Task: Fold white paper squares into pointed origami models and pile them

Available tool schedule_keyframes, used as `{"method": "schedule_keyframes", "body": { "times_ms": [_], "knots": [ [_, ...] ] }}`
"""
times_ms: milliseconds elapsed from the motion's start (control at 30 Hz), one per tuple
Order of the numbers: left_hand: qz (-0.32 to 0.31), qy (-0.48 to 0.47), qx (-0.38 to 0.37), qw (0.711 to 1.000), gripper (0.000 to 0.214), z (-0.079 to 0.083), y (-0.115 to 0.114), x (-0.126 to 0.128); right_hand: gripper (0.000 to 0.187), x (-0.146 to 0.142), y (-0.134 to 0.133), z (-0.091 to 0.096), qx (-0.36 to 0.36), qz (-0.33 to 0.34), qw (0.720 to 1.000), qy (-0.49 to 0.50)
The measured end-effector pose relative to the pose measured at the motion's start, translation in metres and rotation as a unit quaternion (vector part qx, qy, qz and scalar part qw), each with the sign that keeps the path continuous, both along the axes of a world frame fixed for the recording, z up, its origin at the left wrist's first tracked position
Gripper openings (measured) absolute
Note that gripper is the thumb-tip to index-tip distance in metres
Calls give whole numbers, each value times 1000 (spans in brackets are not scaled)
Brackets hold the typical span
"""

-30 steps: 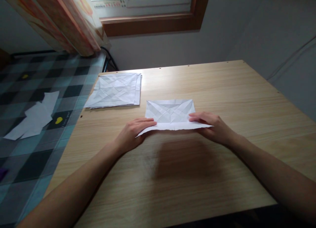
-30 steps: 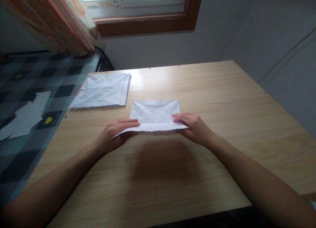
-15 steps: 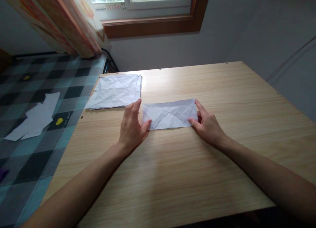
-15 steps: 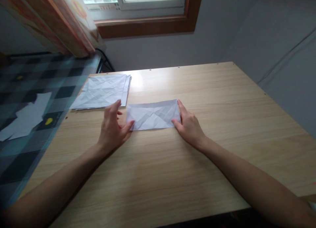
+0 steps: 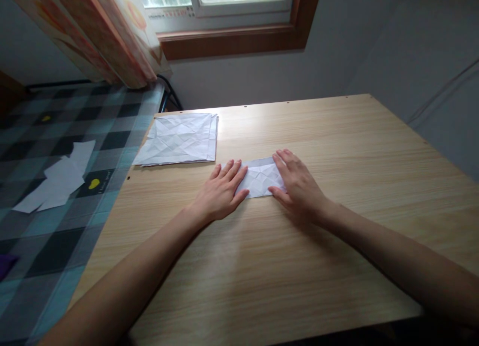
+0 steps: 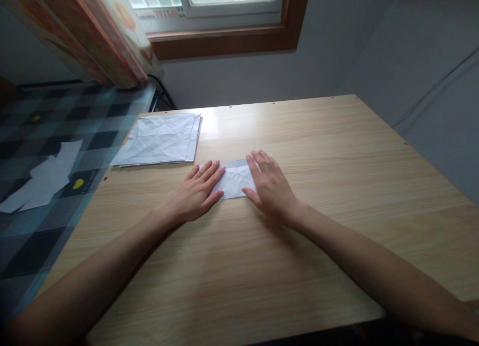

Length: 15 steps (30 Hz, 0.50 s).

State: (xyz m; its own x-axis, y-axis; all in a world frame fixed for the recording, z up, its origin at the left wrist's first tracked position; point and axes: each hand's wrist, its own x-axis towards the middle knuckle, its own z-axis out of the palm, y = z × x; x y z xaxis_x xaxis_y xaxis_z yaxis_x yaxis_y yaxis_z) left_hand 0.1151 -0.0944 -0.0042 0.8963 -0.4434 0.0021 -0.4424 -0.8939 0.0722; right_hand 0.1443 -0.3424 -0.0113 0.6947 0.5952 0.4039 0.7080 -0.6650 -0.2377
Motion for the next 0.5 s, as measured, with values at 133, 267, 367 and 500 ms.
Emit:
{"method": "schedule_keyframes", "body": {
  "times_ms": [133, 267, 367, 500],
  "knots": [
    [-5, -2, 6, 1000, 66, -2, 1, 2, 79, 8, 31, -3, -61, 110, 992, 27],
    [-10, -1, 12, 1000, 71, -4, 2, 3, 83, 16, 47, -9, -106, 134, 983, 59],
    [-10, -2, 13, 1000, 70, -3, 3, 2, 83, 20, 44, -11, -126, 117, 983, 67],
    [-4, -2, 15, 1000, 70, -1, 4, 2, 81, 23, 32, -11, -146, 96, 983, 57]
  ]
}}
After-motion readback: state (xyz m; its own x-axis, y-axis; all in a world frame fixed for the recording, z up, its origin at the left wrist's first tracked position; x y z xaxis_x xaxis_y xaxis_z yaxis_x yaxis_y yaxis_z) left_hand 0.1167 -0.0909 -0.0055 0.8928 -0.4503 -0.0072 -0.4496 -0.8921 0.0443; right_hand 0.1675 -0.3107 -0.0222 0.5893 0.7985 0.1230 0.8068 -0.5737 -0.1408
